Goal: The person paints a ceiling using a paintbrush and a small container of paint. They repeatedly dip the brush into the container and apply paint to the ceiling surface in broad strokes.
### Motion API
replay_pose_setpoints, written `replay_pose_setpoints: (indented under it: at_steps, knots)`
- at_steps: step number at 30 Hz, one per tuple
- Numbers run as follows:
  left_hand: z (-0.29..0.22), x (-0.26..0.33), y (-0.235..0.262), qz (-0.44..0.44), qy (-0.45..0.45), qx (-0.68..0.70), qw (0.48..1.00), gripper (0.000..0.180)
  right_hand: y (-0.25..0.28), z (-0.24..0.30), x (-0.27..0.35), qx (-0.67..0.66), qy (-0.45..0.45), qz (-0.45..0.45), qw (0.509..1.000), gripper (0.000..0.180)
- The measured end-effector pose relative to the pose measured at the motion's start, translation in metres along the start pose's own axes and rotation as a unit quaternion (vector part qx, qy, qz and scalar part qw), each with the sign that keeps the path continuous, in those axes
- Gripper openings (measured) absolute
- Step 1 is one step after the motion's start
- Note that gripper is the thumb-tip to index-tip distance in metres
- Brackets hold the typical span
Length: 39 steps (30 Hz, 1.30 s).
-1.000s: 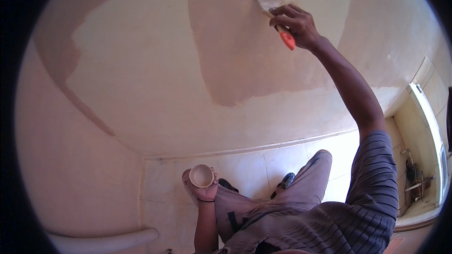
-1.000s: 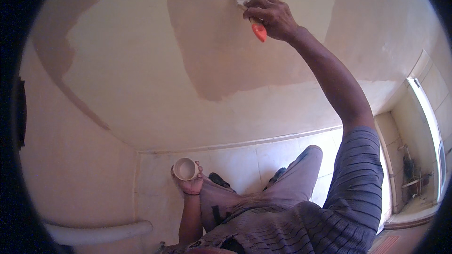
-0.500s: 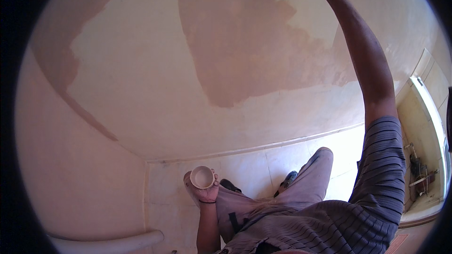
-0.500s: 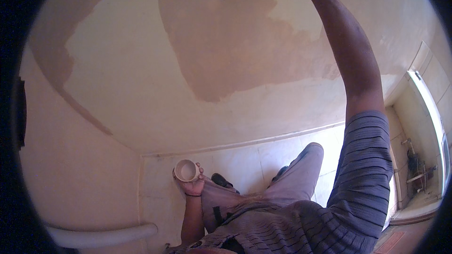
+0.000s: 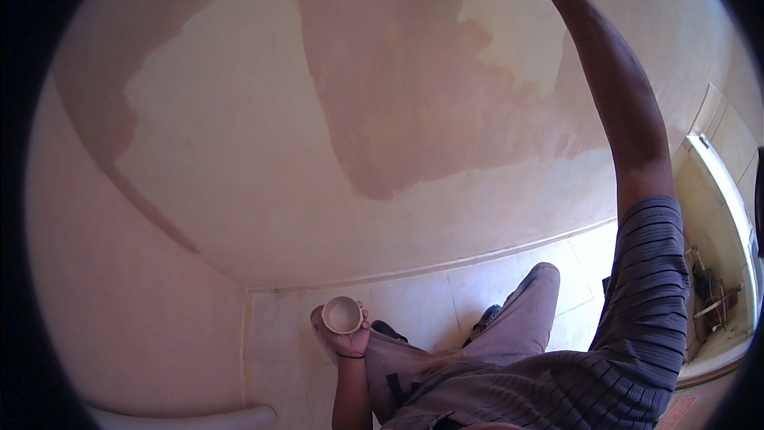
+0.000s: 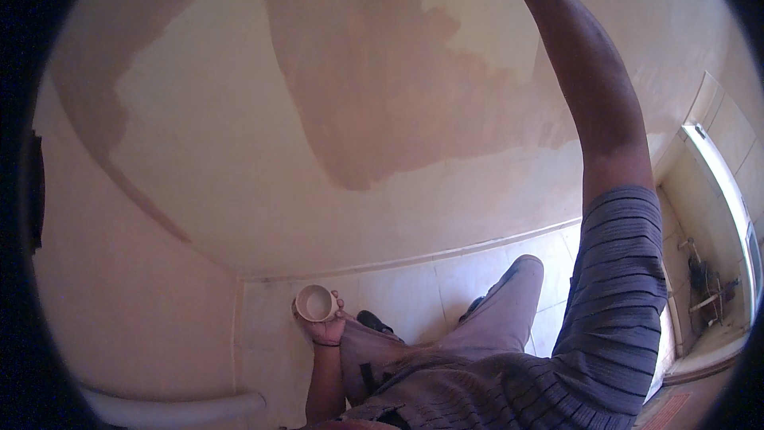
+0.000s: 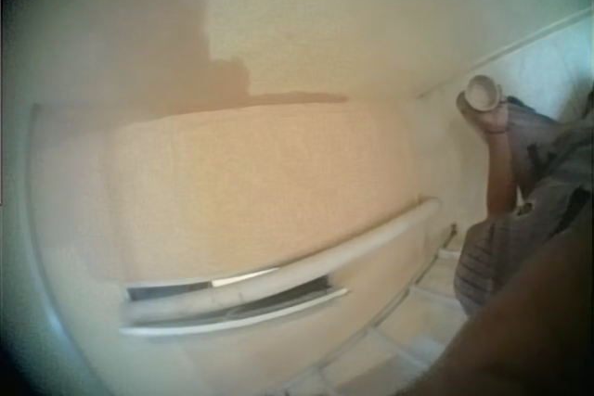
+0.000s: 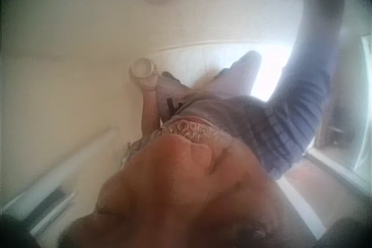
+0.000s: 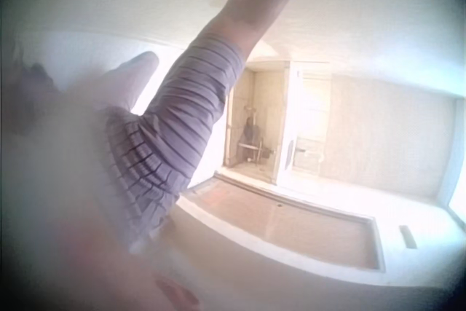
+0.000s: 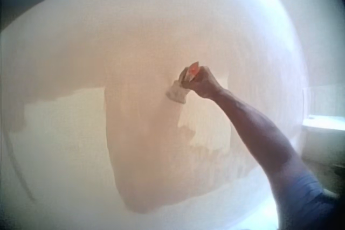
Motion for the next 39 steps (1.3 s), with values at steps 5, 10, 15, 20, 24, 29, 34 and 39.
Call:
replay_pose_setpoints:
  at_steps: [5, 10, 15, 20, 24, 29, 34, 39]
  knots:
    - [0.0, -0.004, 0.0, 0.024, 0.005, -0.009, 1.0, 0.082, 0.006, 0.005, -0.007, 0.056, -0.044, 0.012, 0.997, 0.013]
    - [-0.005, 0.01, 0.003, -0.001, -0.012, -0.005, 1.0, 0.081, -0.002, 0.012, -0.013, 0.197, 0.019, 0.012, 0.98, 0.008]
    - [0.0, 0.002, 0.003, 0.015, -0.01, -0.006, 1.0, 0.079, -0.009, 0.019, -0.004, 0.276, 0.262, -0.092, 0.92, 0.006]
    - [0.001, 0.005, 0.005, -0.012, -0.017, 0.004, 1.0, 0.079, -0.075, 0.021, 0.061, 0.287, 0.302, 0.059, 0.907, 0.035]
    - [-0.004, 0.01, 0.001, -0.004, -0.023, 0.001, 1.0, 0.08, -0.083, 0.044, 0.06, -0.057, 0.141, 0.063, 0.986, 0.014]
    - [-0.001, 0.006, -0.001, -0.008, -0.023, 0.015, 1.0, 0.076, -0.029, 0.02, 0.024, 0.061, 0.097, -0.216, 0.97, 0.009]
    - [0.007, -0.007, 0.003, -0.025, -0.021, 0.036, 0.999, 0.073, -0.094, 0.011, 0.045, 0.309, 0.266, -0.1, 0.908, 0.022]
    - [-0.002, 0.008, -0.007, -0.033, -0.034, 0.022, 0.999, 0.073, -0.145, 0.073, 0.05, -0.004, 0.256, 0.007, 0.967, 0.026]
Point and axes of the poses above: each hand's wrist, its own x-axis away from the middle knuckle, its own y-axis out of the back of the hand, z = x × y, the point moved 3 cm from there along -x, towards the middle knuckle, and after that the axes turned 9 degrees about y, right-handed, at the moved point
